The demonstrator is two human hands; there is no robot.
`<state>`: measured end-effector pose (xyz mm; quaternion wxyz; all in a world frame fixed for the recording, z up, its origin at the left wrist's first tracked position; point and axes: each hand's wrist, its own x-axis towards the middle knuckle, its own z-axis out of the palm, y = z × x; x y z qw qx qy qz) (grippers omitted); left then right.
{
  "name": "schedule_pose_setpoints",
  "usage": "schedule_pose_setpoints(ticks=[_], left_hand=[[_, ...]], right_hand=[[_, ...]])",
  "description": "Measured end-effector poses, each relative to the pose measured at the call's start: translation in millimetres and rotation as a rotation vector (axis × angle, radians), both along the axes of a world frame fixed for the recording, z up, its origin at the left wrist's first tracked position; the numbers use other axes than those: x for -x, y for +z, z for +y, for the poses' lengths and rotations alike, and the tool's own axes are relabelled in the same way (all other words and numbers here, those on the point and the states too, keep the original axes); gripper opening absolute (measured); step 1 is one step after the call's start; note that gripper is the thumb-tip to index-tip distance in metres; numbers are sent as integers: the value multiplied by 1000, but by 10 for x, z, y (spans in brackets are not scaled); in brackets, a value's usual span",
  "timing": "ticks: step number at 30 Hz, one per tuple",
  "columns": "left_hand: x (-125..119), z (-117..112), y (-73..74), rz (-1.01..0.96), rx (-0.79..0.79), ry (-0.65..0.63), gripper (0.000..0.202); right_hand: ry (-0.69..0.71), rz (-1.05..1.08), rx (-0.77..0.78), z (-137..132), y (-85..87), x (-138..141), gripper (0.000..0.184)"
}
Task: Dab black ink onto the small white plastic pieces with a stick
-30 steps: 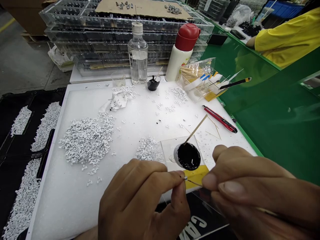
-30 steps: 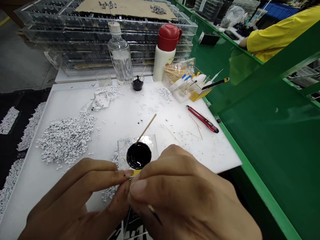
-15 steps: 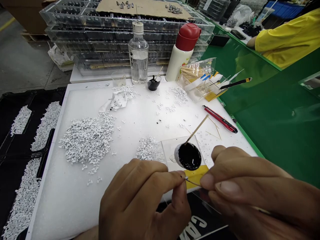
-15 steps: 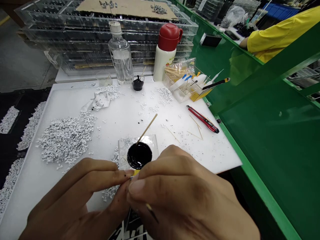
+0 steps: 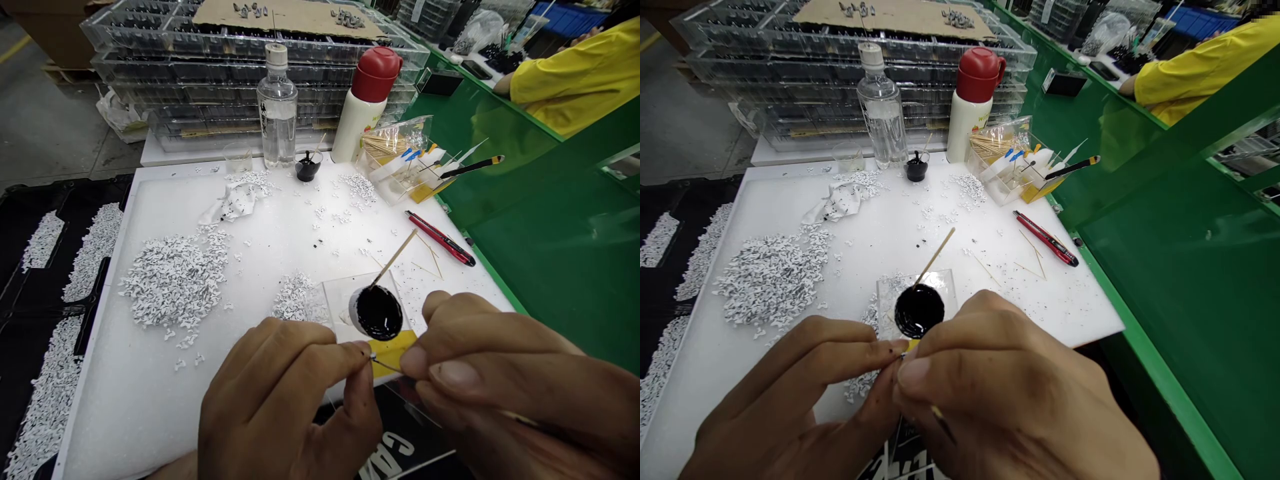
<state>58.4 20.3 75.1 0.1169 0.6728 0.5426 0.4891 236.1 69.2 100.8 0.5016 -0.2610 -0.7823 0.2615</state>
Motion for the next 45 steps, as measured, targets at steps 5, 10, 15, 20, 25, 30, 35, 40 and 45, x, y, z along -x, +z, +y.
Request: schedule_pose_setpoints(ticks=[5,10,15,20,25,30,35,40,45], left_hand=[[-43,-25,-1,-26,37,46,12],[-45,-1,-11,-10,32,27,11],[-25,35,-29,14,-14,19,9],[-11,5,-27,18,-11,5,8],[-1,-29,15,25,11,11,10],[-3,2,16,31,-7,6,12],[5,-4,19,36,23,33,16],[-21,-29,26,20,34,41,20],[-35,11,24,22,13,42,15]], right_hand=[[-84,4,15,-66,-3,51,44],[-103,11,16,-79,-3,57,42],[-140,6,46,-82,-14,45,38],[-94,10,47,-103,-17,95,36],[-385,218,16,-132,-106,162,17],[-168,-172,140,-54,-162,-112,20],[-187,-84,69,-25,-113,-91,19],[-198,-57,75,-27,-93,8,20],[-209,-36,111,-26,-107,-39,24]])
